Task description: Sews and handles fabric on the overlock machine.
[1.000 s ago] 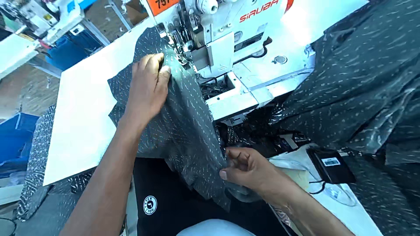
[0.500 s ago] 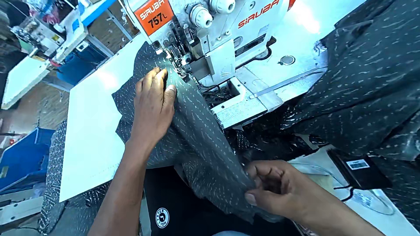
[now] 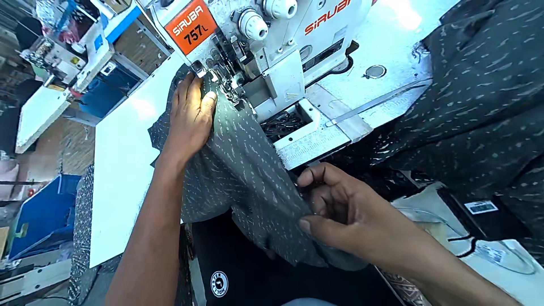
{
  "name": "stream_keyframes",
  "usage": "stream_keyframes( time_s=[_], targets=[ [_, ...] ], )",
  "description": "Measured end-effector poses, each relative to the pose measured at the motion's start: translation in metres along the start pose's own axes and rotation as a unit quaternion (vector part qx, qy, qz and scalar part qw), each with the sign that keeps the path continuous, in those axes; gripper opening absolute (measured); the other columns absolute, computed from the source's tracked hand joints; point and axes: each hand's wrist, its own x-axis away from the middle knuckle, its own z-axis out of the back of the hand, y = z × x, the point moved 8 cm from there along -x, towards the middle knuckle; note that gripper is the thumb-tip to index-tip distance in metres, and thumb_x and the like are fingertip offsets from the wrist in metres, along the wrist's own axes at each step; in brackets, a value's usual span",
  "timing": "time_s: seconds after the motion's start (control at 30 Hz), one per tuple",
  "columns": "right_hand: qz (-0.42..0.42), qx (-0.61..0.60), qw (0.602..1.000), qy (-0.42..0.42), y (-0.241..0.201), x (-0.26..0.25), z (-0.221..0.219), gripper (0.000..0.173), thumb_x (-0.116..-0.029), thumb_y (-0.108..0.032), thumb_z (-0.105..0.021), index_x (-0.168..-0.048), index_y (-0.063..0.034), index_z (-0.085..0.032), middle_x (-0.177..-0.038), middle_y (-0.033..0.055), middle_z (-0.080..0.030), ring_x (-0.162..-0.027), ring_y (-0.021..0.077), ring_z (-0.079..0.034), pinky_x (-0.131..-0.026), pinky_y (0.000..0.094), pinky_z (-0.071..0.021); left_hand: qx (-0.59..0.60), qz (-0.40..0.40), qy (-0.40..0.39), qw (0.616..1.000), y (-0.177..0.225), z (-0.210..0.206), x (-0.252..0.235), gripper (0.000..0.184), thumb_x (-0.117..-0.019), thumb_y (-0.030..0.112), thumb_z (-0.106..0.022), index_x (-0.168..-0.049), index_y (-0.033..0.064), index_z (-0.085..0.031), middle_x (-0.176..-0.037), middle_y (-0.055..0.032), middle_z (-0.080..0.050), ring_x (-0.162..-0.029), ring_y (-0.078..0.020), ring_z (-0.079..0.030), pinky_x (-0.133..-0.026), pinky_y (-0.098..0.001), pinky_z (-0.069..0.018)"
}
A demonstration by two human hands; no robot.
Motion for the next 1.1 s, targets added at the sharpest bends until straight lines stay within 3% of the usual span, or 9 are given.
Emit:
stream_keyframes(
  time_s=[0.07,0.2,0.3,0.4,0.5,0.53,0.63,0.87,1.1],
  targets=[
    [0.008,0.008,1.000,0.009,0.000,0.002,-0.003,0.045,-0.0791,-0.025,-0.077,-0.120,-0.0272,-0.060,-0.066,-0.0046,-0.063,-0.051,0.0078,-0.058,-0.045,0.0209,-0.0475,0.024,-0.007,0.021,0.999,-0.002,0.001,-0.001,0.059,-0.1064,0.045,-0.034,-0.156,0.0137,-0.044,-0.166,-0.0126,-0.032,-0.156,-0.0263,-0.022,-0.127,-0.0488,-0.0171],
    [0.071,0.038,0.996,0.039,-0.012,0.011,-0.005,0.046,-0.0819,-0.025,-0.076,-0.123,-0.0283,-0.056,-0.069,-0.0101,-0.063,-0.054,0.0041,-0.059,-0.045,0.0188,-0.0489,0.008,-0.061,0.154,0.986,0.030,0.035,0.043,0.053,-0.1055,0.032,-0.051,-0.148,-0.0007,-0.048,-0.153,-0.0240,-0.046,-0.143,-0.0340,-0.044,-0.116,-0.0500,-0.0383],
    [0.075,0.055,0.995,0.045,-0.015,0.013,-0.005,0.047,-0.0821,-0.025,-0.076,-0.124,-0.0287,-0.055,-0.070,-0.0125,-0.063,-0.056,0.0019,-0.060,-0.047,0.0176,-0.0502,0.102,-0.044,0.184,0.977,0.046,0.038,0.105,0.046,-0.1046,0.030,-0.058,-0.139,0.0011,-0.049,-0.130,-0.0084,-0.059,-0.111,-0.0130,-0.062,-0.089,-0.0302,-0.0547],
    [0.064,0.061,0.995,0.043,-0.013,0.010,-0.008,0.049,-0.0815,-0.024,-0.077,-0.124,-0.0273,-0.054,-0.069,-0.0119,-0.063,-0.056,0.0024,-0.059,-0.048,0.0184,-0.0506,0.105,0.052,0.137,0.984,0.019,0.016,0.147,0.058,-0.0946,0.038,-0.068,-0.138,0.0072,-0.046,-0.133,-0.0053,-0.058,-0.104,-0.0113,-0.063,-0.081,-0.0295,-0.0546],
    [0.047,0.068,0.996,0.038,-0.005,0.002,-0.008,0.054,-0.0793,-0.021,-0.079,-0.128,-0.0239,-0.055,-0.069,-0.0095,-0.064,-0.055,0.0051,-0.060,-0.048,0.0209,-0.0519,0.051,0.140,0.035,0.988,-0.028,-0.005,0.170,0.065,-0.0890,0.045,-0.072,-0.138,0.0076,-0.050,-0.127,-0.0126,-0.062,-0.095,-0.0242,-0.066,-0.072,-0.0458,-0.0556],
    [0.038,0.072,0.996,0.040,0.000,-0.002,-0.006,0.055,-0.0790,-0.020,-0.079,-0.128,-0.0233,-0.055,-0.068,-0.0087,-0.064,-0.054,0.0060,-0.060,-0.047,0.0217,-0.0516,0.040,0.139,0.011,0.989,-0.036,-0.013,0.176,0.057,-0.0885,0.042,-0.072,-0.131,0.0070,-0.057,-0.115,-0.0118,-0.067,-0.085,-0.0238,-0.067,-0.067,-0.0469,-0.0566],
    [-0.003,0.069,0.997,0.037,0.013,-0.014,-0.001,0.055,-0.0809,-0.020,-0.080,-0.129,-0.0221,-0.054,-0.069,-0.0067,-0.065,-0.055,0.0076,-0.061,-0.049,0.0232,-0.0520,0.010,0.094,0.034,0.995,-0.042,-0.019,0.185,0.019,-0.0895,0.032,-0.064,-0.095,0.0147,-0.071,-0.081,0.0048,-0.064,-0.059,-0.0052,-0.055,-0.052,-0.0263,-0.0479],
    [-0.039,0.018,0.999,0.019,0.025,-0.025,-0.003,0.056,-0.0804,-0.018,-0.080,-0.131,-0.0183,-0.055,-0.069,-0.0017,-0.064,-0.054,0.0099,-0.059,-0.050,0.0232,-0.0502,-0.012,0.035,0.113,0.993,-0.037,0.013,0.186,0.020,-0.0920,0.023,-0.063,-0.088,0.0090,-0.077,-0.087,0.0011,-0.069,-0.068,0.0008,-0.063,-0.056,-0.0163,-0.0525],
    [-0.040,0.038,0.998,0.018,0.028,-0.026,0.000,0.054,-0.0803,-0.016,-0.080,-0.129,-0.0180,-0.058,-0.067,-0.0013,-0.064,-0.054,0.0101,-0.059,-0.050,0.0233,-0.0500,-0.131,0.010,0.140,0.981,-0.054,0.054,0.170,0.024,-0.0940,0.020,-0.059,-0.090,-0.0002,-0.072,-0.083,-0.0126,-0.064,-0.069,-0.0194,-0.061,-0.061,-0.0363,-0.0514]
  ],
)
